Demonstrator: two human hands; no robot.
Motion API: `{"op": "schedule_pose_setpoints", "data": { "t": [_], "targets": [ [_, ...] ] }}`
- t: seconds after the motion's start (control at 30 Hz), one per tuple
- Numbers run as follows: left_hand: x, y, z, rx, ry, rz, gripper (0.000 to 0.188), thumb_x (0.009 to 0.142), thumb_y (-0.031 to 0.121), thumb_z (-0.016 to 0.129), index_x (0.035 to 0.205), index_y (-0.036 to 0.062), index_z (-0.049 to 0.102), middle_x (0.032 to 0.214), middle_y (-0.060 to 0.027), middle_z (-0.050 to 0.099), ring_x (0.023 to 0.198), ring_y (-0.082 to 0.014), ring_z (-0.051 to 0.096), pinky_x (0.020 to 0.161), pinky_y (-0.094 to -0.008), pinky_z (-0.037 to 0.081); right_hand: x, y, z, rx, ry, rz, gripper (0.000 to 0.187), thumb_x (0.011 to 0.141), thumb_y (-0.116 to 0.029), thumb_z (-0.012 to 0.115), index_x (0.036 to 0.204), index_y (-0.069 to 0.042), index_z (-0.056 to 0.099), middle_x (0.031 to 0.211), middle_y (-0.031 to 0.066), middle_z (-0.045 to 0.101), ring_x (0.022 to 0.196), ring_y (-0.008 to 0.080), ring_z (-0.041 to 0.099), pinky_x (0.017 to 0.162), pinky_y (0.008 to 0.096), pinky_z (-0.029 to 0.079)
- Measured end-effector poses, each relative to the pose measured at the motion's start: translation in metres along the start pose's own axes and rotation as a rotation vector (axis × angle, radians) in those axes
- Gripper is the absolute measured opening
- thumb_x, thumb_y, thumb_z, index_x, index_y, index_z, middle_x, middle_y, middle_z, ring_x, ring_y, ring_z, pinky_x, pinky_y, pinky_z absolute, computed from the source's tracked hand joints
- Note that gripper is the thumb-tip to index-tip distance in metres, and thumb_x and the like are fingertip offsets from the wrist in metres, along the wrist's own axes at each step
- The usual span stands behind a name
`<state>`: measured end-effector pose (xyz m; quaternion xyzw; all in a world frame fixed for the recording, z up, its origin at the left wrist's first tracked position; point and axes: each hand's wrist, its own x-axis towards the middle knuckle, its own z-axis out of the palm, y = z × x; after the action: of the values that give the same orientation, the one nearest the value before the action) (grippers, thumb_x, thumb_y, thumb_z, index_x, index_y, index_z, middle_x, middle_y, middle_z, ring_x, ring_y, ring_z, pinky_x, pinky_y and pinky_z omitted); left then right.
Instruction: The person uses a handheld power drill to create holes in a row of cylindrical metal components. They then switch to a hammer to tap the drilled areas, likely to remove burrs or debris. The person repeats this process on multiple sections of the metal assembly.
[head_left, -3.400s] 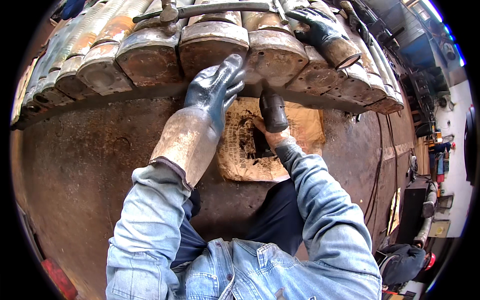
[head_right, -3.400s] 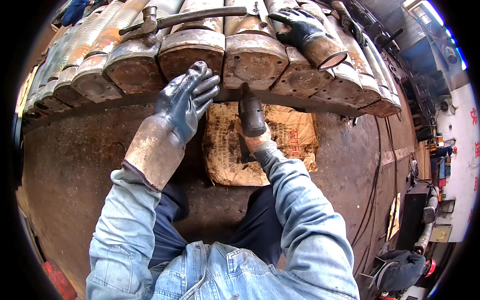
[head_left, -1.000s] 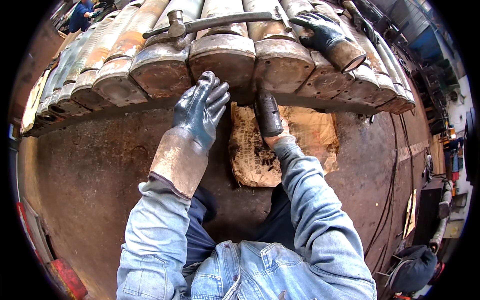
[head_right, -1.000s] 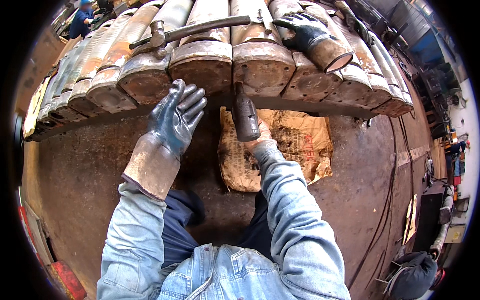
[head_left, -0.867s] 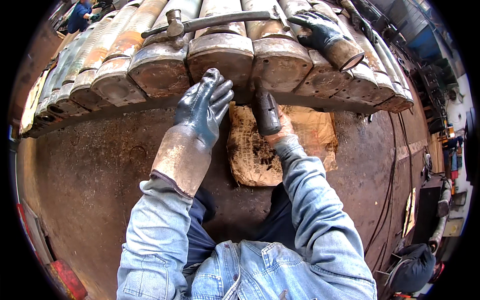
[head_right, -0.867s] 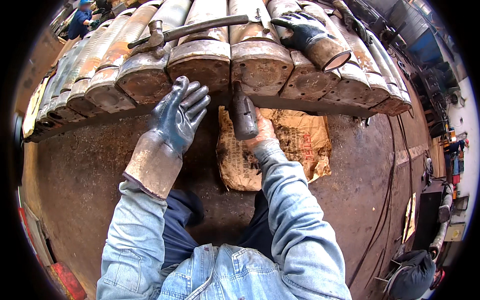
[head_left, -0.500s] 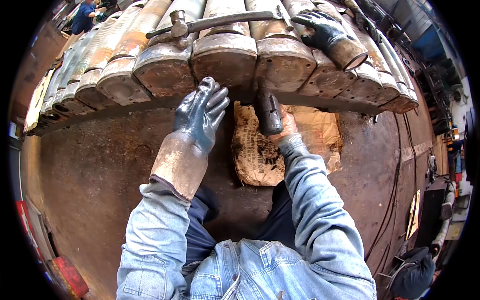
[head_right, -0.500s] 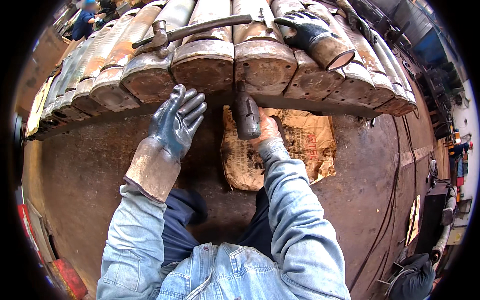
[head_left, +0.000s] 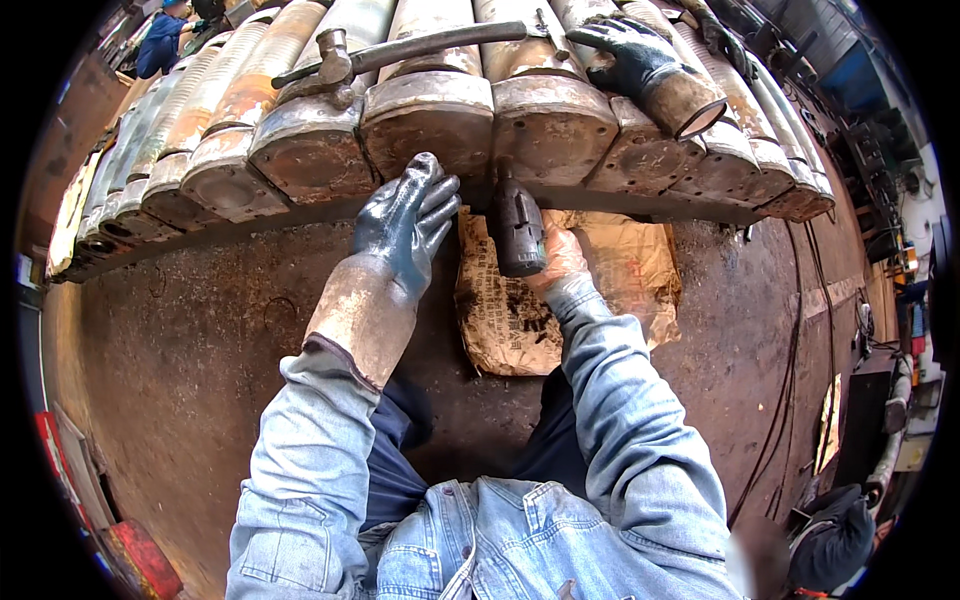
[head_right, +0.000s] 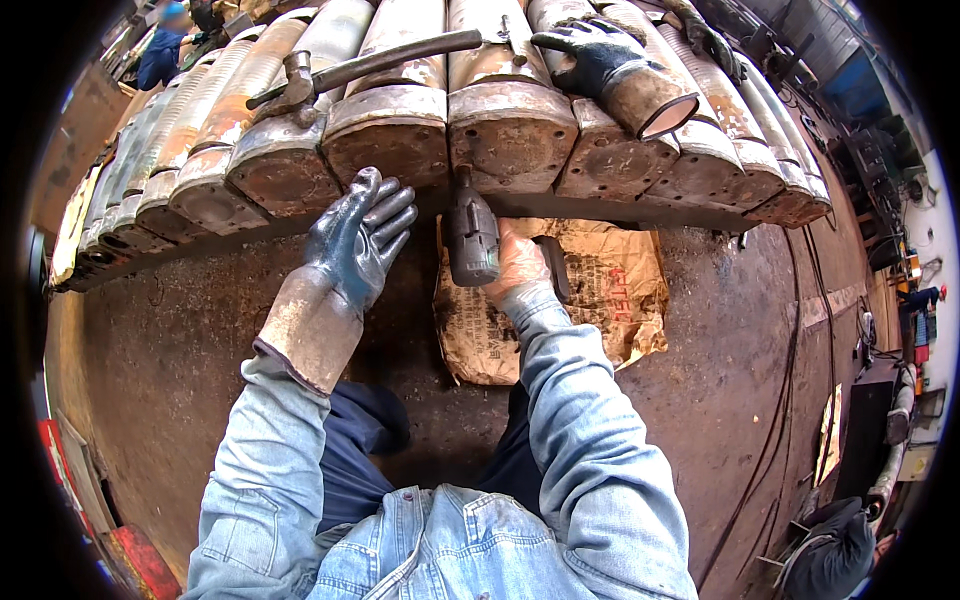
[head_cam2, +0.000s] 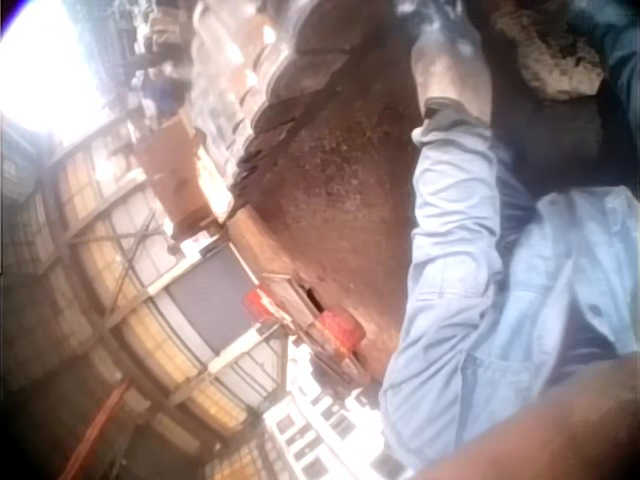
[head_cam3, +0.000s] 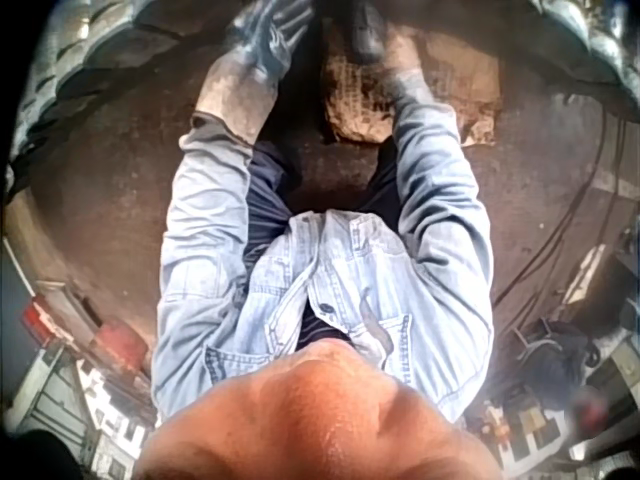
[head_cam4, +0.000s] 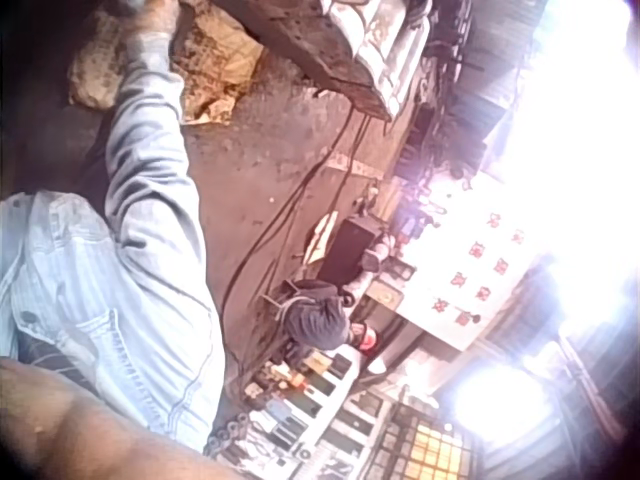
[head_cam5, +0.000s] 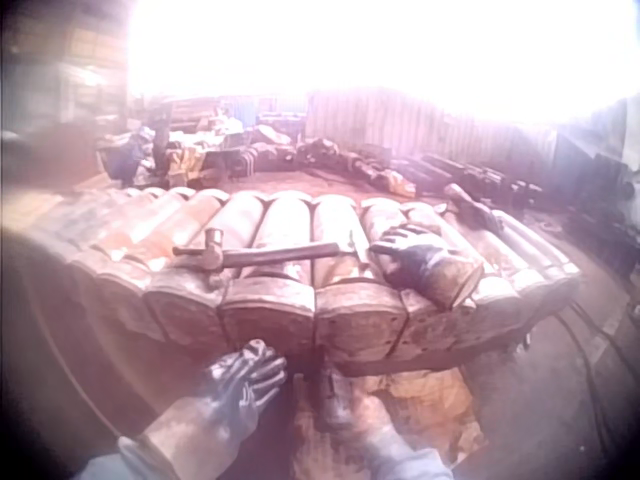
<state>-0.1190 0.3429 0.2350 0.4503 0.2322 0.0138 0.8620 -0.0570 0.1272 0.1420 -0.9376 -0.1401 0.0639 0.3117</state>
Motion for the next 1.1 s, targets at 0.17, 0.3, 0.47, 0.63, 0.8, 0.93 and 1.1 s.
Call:
{"op": "schedule_pose_setpoints", "data": {
  "t": [0.17, 0.3, 0.47, 0.63, 0.8, 0.93, 1.1],
  "targets": [
    [-0.002, -0.002, -0.003, -0.018, -0.008, 0.007, 0.079, 0.094, 0.050, 0.071, 0.149, 0.0005, 0.045, 0.151, -0.0207, 0.052, 0.142, -0.0352, 0.046, 0.123, -0.0481, 0.028, 0.027, 0.050, 0.055, 1.097, -0.077, 0.205, 0.065, 0.078, -0.025, 0.084, 0.133, -0.005, 0.056, 0.110, 0.0134, 0.074, 0.101, 0.0264, 0.072, 0.086, 0.0381, 0.057],
    [-0.002, 0.000, 0.000, -0.029, -0.027, -0.001, 0.078, 0.094, 0.050, 0.071, 0.149, 0.0002, 0.045, 0.151, -0.0211, 0.052, 0.142, -0.0358, 0.046, 0.122, -0.0483, 0.029, 0.045, 0.113, 0.083, 0.545, 0.081, 0.035, 0.060, 0.083, -0.023, 0.081, 0.135, -0.004, 0.057, 0.114, 0.0102, 0.073, 0.104, 0.0207, 0.071, 0.089, 0.0330, 0.056],
    [-0.010, 0.011, -0.015, -0.020, 0.007, 0.055, 0.080, 0.094, 0.052, 0.070, 0.150, -0.0001, 0.044, 0.152, -0.0217, 0.050, 0.143, -0.0361, 0.045, 0.123, -0.0486, 0.028, 0.030, 0.024, 0.058, 1.905, -0.045, 0.730, 0.066, 0.078, -0.023, 0.084, 0.135, -0.004, 0.057, 0.112, 0.0154, 0.073, 0.103, 0.0234, 0.071, 0.089, 0.0347, 0.056],
    [-0.021, 0.010, 0.000, -0.036, -0.034, -0.007, 0.079, 0.095, 0.053, 0.069, 0.149, 0.0006, 0.045, 0.152, -0.0215, 0.050, 0.143, -0.0362, 0.044, 0.123, -0.0490, 0.026, 0.042, 0.091, 0.080, 0.880, 0.104, 0.032, 0.031, 0.090, -0.017, 0.074, 0.118, -0.005, 0.066, 0.100, 0.0100, 0.075, 0.088, 0.0228, 0.074, 0.081, 0.0376, 0.060],
    [-0.020, 0.016, -0.015, -0.027, 0.015, 0.006, 0.075, 0.096, 0.053, 0.068, 0.148, 0.0032, 0.048, 0.151, -0.0204, 0.051, 0.142, -0.0354, 0.046, 0.123, -0.0488, 0.027, 0.023, 0.008, 0.049, 2.124, -0.090, 0.501, 0.010, 0.096, -0.010, 0.067, 0.105, -0.006, 0.070, 0.091, 0.0065, 0.075, 0.081, 0.0189, 0.074, 0.078, 0.0365, 0.062],
    [-0.021, 0.013, -0.007, -0.043, 0.011, 0.005, 0.074, 0.094, 0.052, 0.070, 0.147, 0.0032, 0.050, 0.151, -0.0197, 0.052, 0.141, -0.0349, 0.047, 0.122, -0.0494, 0.028, 0.027, 0.035, 0.064, 1.616, -0.013, 0.279, 0.025, 0.092, -0.018, 0.071, 0.115, -0.008, 0.068, 0.096, 0.0078, 0.076, 0.087, 0.0217, 0.074, 0.080, 0.0371, 0.061],
    [-0.008, 0.004, -0.008, -0.043, -0.016, 0.018, 0.078, 0.094, 0.053, 0.070, 0.148, 0.0020, 0.047, 0.151, -0.0195, 0.052, 0.141, -0.0352, 0.047, 0.123, -0.0484, 0.028, 0.037, 0.088, 0.081, 0.398, 0.119, -0.052, 0.057, 0.080, -0.030, 0.082, 0.129, -0.011, 0.060, 0.104, 0.0164, 0.075, 0.102, 0.0333, 0.072, 0.086, 0.0435, 0.057]
  ]
}}
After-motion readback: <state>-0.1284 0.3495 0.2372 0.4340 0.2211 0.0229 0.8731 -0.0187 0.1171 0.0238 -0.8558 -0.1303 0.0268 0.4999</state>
